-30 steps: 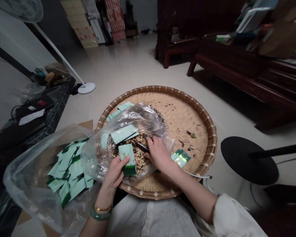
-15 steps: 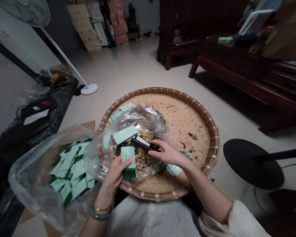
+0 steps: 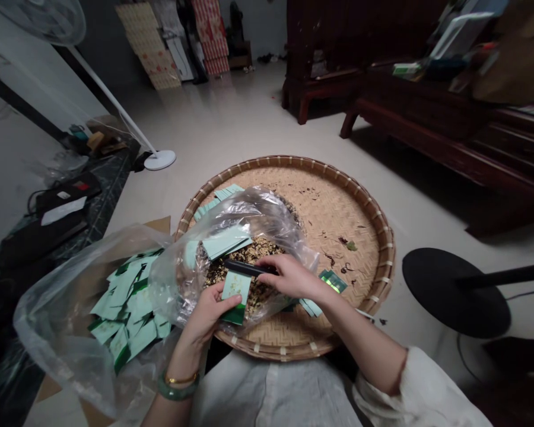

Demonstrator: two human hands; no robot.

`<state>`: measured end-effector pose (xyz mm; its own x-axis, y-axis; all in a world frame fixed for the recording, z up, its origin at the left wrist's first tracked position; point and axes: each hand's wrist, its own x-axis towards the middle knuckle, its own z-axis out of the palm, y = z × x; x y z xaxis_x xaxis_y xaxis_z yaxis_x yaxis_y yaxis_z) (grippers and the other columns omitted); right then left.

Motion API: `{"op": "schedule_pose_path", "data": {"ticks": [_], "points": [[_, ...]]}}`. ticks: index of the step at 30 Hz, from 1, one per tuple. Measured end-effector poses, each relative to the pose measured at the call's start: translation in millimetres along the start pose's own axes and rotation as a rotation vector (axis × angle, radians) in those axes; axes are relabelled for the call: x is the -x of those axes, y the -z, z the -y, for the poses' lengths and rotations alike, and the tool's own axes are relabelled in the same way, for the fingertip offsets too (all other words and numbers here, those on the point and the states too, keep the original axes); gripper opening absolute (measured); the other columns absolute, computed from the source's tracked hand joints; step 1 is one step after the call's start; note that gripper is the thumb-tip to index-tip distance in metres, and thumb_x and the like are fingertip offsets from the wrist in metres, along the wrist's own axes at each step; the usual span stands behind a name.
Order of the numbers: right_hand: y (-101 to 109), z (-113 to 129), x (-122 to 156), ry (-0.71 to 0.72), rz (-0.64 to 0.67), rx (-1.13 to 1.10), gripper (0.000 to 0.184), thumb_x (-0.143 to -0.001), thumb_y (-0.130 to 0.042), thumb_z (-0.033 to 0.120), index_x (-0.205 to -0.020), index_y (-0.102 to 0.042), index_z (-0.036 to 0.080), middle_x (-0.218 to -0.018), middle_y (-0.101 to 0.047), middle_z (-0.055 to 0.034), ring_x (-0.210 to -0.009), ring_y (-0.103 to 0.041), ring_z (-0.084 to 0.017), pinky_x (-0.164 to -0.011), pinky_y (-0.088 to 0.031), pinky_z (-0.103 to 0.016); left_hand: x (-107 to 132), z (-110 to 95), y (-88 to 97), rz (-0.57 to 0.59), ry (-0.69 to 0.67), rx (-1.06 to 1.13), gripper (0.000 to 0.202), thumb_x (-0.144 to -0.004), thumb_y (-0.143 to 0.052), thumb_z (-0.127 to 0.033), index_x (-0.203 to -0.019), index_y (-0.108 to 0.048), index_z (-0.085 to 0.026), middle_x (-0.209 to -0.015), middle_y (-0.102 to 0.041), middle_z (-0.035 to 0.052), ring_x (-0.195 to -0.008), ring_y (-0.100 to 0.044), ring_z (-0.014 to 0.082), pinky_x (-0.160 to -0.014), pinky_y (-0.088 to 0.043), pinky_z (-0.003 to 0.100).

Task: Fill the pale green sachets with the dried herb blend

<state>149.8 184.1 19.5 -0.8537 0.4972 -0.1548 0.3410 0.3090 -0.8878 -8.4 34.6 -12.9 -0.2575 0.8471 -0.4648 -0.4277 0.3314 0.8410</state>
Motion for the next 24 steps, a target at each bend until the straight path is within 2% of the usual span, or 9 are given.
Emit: {"op": "schedule_pose_path", "data": {"ticks": [3, 5, 8, 11, 15, 20, 24], "points": [[-0.3, -3.3, 1.3, 0.012, -0.034, -0.007, 0.028, -0.081, -0.06, 0.026, -0.107, -0.067, 0.017, -0.103, -0.07, -0.0062, -0.091, -0.062, -0.023, -0.081, -0.046, -0.035, 1.8, 2.6, 2.1, -0.017, -0.001, 0.034, 0.041, -0.057, -0.085, -0.033, -0.088, -0.072, -0.01, -0.074, -0.074, 0.0072, -0.064, -0.067, 0.0156, -0.061, -0.053, 0.023], [-0.8, -6.2, 0.8, -0.005, -0.051, -0.043, 0.027, -0.081, -0.06, 0.026, -0.106, -0.067, 0.018, -0.104, -0.07, -0.0063, -0.091, -0.061, -0.022, -0.081, -0.045, -0.035, 2.5, 5.0, 3.5, -0.059, 0.002, 0.041, 0.041, -0.059, -0.083, -0.038, -0.087, -0.073, -0.01, -0.071, -0.073, 0.0066, -0.058, -0.064, 0.0141, -0.054, -0.052, 0.022], [-2.0, -9.0, -0.9, -0.089, 0.002, -0.195, 0.029, -0.08, -0.061, 0.03, -0.106, -0.066, 0.017, -0.096, -0.068, -0.0054, -0.08, -0.06, -0.019, -0.071, -0.047, -0.032, 2.4, 9.4, 6.5, -0.157, -0.011, 0.038, 0.044, -0.061, -0.079, -0.047, -0.084, -0.073, -0.01, -0.066, -0.071, 0.0054, -0.051, -0.059, 0.0128, -0.044, -0.048, 0.021], [-2.4, -8.0, -1.0, -0.181, 0.086, -0.412, 0.039, -0.078, -0.064, 0.036, -0.112, -0.063, 0.016, -0.088, -0.065, -0.0034, -0.07, -0.055, -0.014, -0.061, -0.045, -0.027, 2.1, 12.0, 8.6, -0.228, -0.064, 0.054, 0.044, -0.061, -0.077, -0.051, -0.077, -0.074, -0.01, -0.061, -0.069, 0.0041, -0.05, -0.058, 0.012, -0.045, -0.048, 0.021], [1.3, -6.4, 1.2, -0.227, 0.146, -0.589, 0.051, -0.071, -0.073, 0.039, -0.116, -0.061, 0.016, -0.092, -0.062, -0.0034, -0.075, -0.054, -0.013, -0.067, -0.046, -0.026, 3.1, 9.3, 8.1, -0.24, -0.097, 0.056, 0.042, -0.06, -0.078, -0.051, -0.072, -0.074, -0.011, -0.061, -0.068, 0.0032, -0.054, -0.058, 0.012, -0.051, -0.049, 0.021], [10.1, -10.6, 3.0, -0.213, 0.155, -0.558, 0.055, -0.073, -0.071, 0.043, -0.12, -0.06, 0.016, -0.084, -0.062, -0.0018, -0.071, -0.053, -0.013, -0.068, -0.047, -0.028, 3.0, 8.3, 11.4, -0.296, -0.112, 0.024, 0.042, -0.06, -0.078, -0.052, -0.073, -0.075, -0.012, -0.064, -0.068, 0.0029, -0.058, -0.057, 0.0128, -0.054, -0.048, 0.022], [10.1, -8.2, 3.7, -0.158, 0.202, -0.435, 0.052, -0.078, -0.067, 0.043, -0.122, -0.059, 0.016, -0.092, -0.065, -0.0037, -0.075, -0.055, -0.014, -0.07, -0.048, -0.029, 3.2, 10.2, 14.3, -0.294, -0.164, -0.1, 0.04, -0.066, -0.073, -0.052, -0.071, -0.074, -0.012, -0.067, -0.068, 0.0031, -0.061, -0.056, 0.0142, -0.058, -0.047, 0.023]]}}
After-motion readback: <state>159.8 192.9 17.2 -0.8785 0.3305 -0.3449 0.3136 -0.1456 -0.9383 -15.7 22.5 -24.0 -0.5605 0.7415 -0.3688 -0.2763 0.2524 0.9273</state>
